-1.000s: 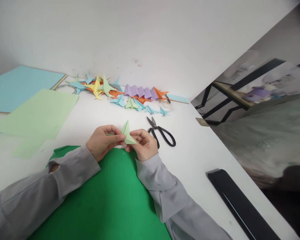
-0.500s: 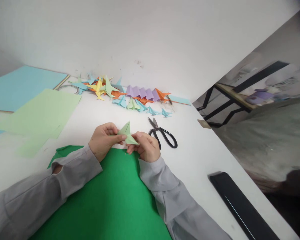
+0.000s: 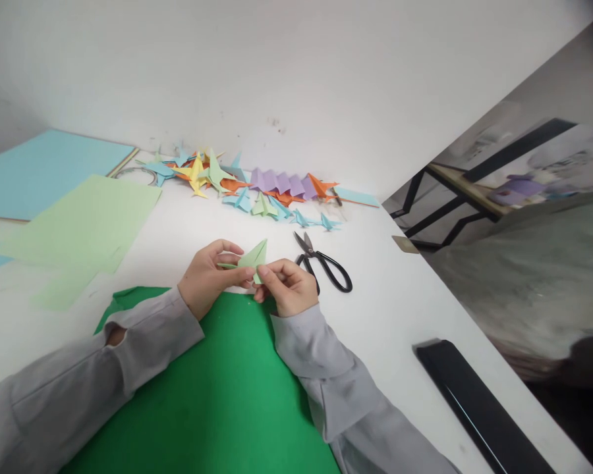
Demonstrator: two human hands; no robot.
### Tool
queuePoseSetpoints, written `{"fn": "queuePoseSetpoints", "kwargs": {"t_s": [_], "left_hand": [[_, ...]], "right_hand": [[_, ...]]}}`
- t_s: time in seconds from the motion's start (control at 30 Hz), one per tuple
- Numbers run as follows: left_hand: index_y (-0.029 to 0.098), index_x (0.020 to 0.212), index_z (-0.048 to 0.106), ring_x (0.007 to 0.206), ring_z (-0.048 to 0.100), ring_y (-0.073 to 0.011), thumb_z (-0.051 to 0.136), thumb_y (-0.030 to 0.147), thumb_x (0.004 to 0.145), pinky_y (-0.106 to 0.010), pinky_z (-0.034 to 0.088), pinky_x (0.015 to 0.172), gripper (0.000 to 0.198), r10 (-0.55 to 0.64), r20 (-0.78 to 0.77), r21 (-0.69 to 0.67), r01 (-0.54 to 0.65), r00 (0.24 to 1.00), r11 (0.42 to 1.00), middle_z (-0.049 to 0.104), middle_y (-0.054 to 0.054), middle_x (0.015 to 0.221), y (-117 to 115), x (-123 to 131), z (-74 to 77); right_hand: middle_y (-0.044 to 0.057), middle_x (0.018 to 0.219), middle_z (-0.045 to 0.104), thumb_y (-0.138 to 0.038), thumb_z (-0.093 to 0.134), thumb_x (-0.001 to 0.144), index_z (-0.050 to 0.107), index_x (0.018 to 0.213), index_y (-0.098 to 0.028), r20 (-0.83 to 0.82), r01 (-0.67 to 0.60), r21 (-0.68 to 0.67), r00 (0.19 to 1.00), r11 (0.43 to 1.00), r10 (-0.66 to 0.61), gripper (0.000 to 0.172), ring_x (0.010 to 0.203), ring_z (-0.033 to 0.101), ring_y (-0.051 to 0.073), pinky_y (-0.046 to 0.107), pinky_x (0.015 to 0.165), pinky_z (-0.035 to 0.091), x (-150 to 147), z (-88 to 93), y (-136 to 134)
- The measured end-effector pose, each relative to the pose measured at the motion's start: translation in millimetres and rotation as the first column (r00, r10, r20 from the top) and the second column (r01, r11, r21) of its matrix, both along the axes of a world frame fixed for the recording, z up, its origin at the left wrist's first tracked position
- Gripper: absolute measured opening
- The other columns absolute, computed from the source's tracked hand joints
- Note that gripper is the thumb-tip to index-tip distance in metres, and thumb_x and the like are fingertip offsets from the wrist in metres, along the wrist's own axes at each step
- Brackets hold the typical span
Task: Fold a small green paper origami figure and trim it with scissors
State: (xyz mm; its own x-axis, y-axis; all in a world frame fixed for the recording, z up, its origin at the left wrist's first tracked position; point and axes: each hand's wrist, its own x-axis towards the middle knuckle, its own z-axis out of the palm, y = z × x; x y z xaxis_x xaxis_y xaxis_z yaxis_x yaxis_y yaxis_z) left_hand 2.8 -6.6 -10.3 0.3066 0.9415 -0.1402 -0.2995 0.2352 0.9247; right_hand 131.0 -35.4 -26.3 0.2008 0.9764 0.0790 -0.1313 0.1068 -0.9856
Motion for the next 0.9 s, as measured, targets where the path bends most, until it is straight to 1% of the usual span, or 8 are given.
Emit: {"fn": "queuePoseSetpoints", "kwargs": {"t_s": [0.1, 0.23, 0.37, 0.57, 0.77, 0.9], "left_hand": [[0.015, 0.078, 0.048, 0.048, 0.06, -0.0123, 0.077, 0.016, 0.048, -0.026, 0.049, 0.053, 0.041, 0.004, -0.053, 0.034, -0.002, 0.999, 0.999, 0.061, 0.004, 0.056, 0.6, -0.6, -2.9], [0.015, 0.078, 0.048, 0.048, 0.06, -0.0121, 0.076, 0.015, 0.049, -0.026, 0.049, 0.054, 0.041, 0.01, -0.057, 0.037, -0.008, 0.998, 0.999, 0.062, 0.004, 0.056, 1.9, -1.4, -4.9], [0.015, 0.078, 0.048, 0.047, 0.06, -0.0123, 0.076, 0.014, 0.048, -0.025, 0.048, 0.052, 0.041, 0.01, -0.086, 0.042, -0.007, 0.996, 0.999, 0.062, 0.004, 0.055, 1.4, -0.9, -3.8], [0.015, 0.078, 0.05, 0.051, 0.06, -0.011, 0.076, 0.009, 0.044, -0.022, 0.047, 0.05, 0.043, 0.027, -0.174, 0.049, -0.019, 0.984, 0.999, 0.064, 0.003, 0.06, -1.7, 1.6, 2.6], [0.015, 0.077, 0.05, 0.048, 0.058, -0.011, 0.078, 0.01, 0.041, -0.022, 0.046, 0.049, 0.046, 0.002, -0.181, 0.05, 0.008, 0.983, 0.999, 0.064, 0.003, 0.057, -2.0, 0.5, 1.9], [0.014, 0.073, 0.051, 0.046, 0.057, -0.0103, 0.079, 0.01, 0.039, -0.021, 0.046, 0.047, 0.044, 0.014, -0.168, 0.073, -0.002, 0.986, 0.997, 0.063, 0.003, 0.056, -1.8, -0.5, 0.3]], "right_hand": [[-0.004, 0.038, 0.055, -0.034, 0.068, 0.064, 0.057, 0.059, -0.016, -0.012, -0.012, -0.021, 1.0, 1.0, 0.011, 0.022, 0.032, 0.05, 0.009, 0.019, 0.036, 0.039, 0.1, 0.1, -0.1], [-0.003, 0.039, 0.057, -0.036, 0.067, 0.064, 0.056, 0.06, -0.016, -0.048, -0.031, -0.06, 0.998, 0.998, 0.028, 0.023, 0.033, 0.051, 0.009, 0.019, 0.036, 0.04, 0.2, 0.5, -0.2], [-0.004, 0.038, 0.056, -0.033, 0.068, 0.064, 0.055, 0.061, -0.016, -0.035, -0.038, -0.04, 0.999, 0.998, 0.037, 0.021, 0.032, 0.05, 0.008, 0.018, 0.035, 0.039, -0.3, 0.2, 0.1], [-0.005, 0.038, 0.055, -0.033, 0.065, 0.068, 0.054, 0.06, -0.016, 0.03, -0.026, -0.006, 0.999, 1.0, 0.026, 0.021, 0.032, 0.048, 0.007, 0.018, 0.036, 0.039, -1.3, 0.1, -0.3], [-0.004, 0.037, 0.055, -0.031, 0.064, 0.067, 0.054, 0.058, -0.017, 0.01, -0.049, -0.048, 0.999, 0.998, 0.049, 0.019, 0.033, 0.049, 0.008, 0.019, 0.036, 0.04, -0.2, -0.2, -0.7], [-0.005, 0.037, 0.055, -0.03, 0.063, 0.066, 0.053, 0.057, -0.017, 0.005, -0.064, -0.069, 0.998, 0.996, 0.064, 0.019, 0.033, 0.049, 0.008, 0.019, 0.036, 0.04, 0.9, 0.5, -0.4]]}}
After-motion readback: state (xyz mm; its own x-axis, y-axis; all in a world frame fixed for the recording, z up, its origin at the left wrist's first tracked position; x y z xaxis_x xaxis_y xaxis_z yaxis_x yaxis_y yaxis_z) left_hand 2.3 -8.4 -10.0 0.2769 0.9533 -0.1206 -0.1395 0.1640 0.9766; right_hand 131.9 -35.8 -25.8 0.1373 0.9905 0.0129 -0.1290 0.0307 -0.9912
